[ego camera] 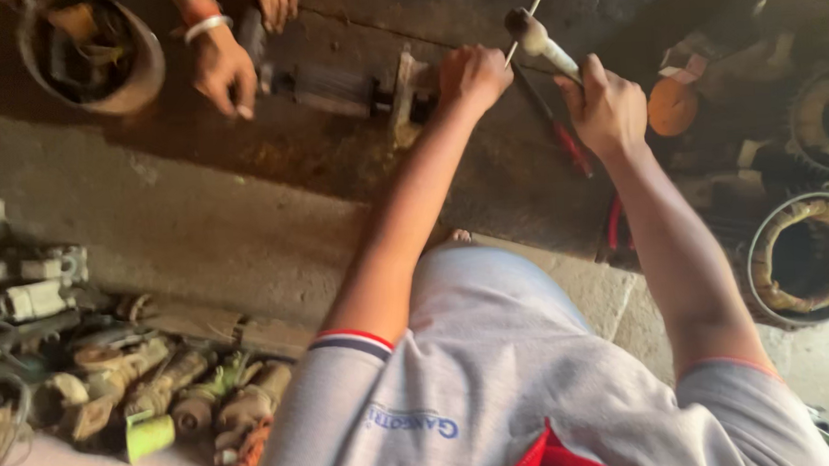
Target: The person uses a wrench and hammer to loosen and remove a pulley from a motor shaft. They then separate the motor housing and inspect the internal components.
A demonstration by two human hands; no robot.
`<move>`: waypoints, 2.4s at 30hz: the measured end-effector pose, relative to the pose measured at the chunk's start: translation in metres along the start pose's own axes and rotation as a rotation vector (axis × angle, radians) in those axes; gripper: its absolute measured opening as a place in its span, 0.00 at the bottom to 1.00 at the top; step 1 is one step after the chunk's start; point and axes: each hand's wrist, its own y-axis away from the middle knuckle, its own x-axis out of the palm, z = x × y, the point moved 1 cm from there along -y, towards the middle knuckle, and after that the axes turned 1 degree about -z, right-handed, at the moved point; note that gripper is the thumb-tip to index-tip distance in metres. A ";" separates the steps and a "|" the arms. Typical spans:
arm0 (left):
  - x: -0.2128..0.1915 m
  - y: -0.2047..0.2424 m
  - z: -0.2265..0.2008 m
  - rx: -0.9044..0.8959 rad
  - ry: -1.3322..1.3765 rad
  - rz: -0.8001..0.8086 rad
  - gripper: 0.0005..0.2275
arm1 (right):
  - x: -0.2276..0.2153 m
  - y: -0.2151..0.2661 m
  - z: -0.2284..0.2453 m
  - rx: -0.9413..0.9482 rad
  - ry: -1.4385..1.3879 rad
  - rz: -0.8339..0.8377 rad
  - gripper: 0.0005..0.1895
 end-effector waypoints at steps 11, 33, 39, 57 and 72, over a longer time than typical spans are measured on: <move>0.009 -0.001 0.010 0.142 0.000 -0.060 0.13 | -0.083 0.012 -0.021 -0.135 -0.645 -0.526 0.18; 0.022 -0.003 0.008 0.074 -0.030 0.029 0.11 | -0.011 0.010 -0.047 -0.082 -0.058 -0.157 0.15; 0.003 -0.026 0.014 0.088 0.024 -0.151 0.11 | -0.038 -0.003 -0.020 -0.167 0.180 -0.141 0.07; 0.014 -0.008 0.014 0.161 -0.004 -0.213 0.07 | -0.010 -0.010 -0.027 0.095 0.042 0.067 0.08; 0.026 -0.016 0.002 0.058 -0.077 -0.001 0.09 | 0.007 -0.003 -0.046 0.082 0.037 0.014 0.16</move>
